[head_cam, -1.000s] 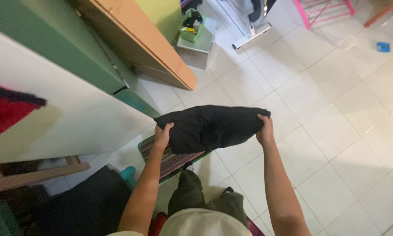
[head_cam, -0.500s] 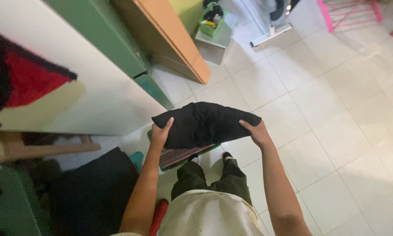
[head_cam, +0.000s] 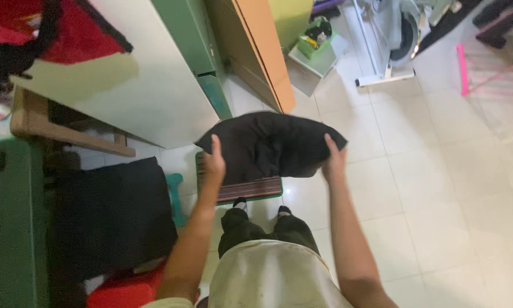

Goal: The person folds a black garment by hand on a surface, then moves a red plastic stool before folding a second black garment.

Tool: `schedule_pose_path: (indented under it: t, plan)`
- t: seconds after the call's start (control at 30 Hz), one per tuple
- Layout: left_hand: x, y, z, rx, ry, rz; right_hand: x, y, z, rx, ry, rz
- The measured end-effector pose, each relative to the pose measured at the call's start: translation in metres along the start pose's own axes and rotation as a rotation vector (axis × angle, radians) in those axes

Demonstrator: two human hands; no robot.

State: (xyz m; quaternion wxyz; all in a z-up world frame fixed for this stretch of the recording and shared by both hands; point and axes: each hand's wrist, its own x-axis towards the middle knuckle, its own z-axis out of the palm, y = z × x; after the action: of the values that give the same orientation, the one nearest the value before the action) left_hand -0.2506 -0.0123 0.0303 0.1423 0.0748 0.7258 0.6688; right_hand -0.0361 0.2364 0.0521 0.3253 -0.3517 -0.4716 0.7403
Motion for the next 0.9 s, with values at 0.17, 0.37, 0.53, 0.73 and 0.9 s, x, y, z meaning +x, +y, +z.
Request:
schedule_pose_path:
  t: [0.17, 0.37, 0.53, 0.73, 0.9]
  plan:
    - [-0.079, -0.001, 0.098, 0.089, -0.151, -0.054, -0.037, 0.055, 0.09, -0.337, -0.187, -0.174]
    - [-0.05, -0.025, 0.001, -0.217, 0.055, 0.075, 0.029, -0.01, 0.035, -0.105, -0.15, -0.076]
    - [-0.072, -0.019, 0.005, -0.443, 0.379, 0.056, -0.009, -0.02, 0.078, 0.084, -0.228, -0.257]
    - [-0.111, 0.003, 0.02, -0.402, 0.09, 0.03, -0.059, 0.059, 0.103, -0.291, -0.588, 0.102]
    - [-0.13, 0.022, -0.098, -0.313, 0.537, -0.048, 0.007, 0.043, 0.09, 0.211, -0.427, 0.172]
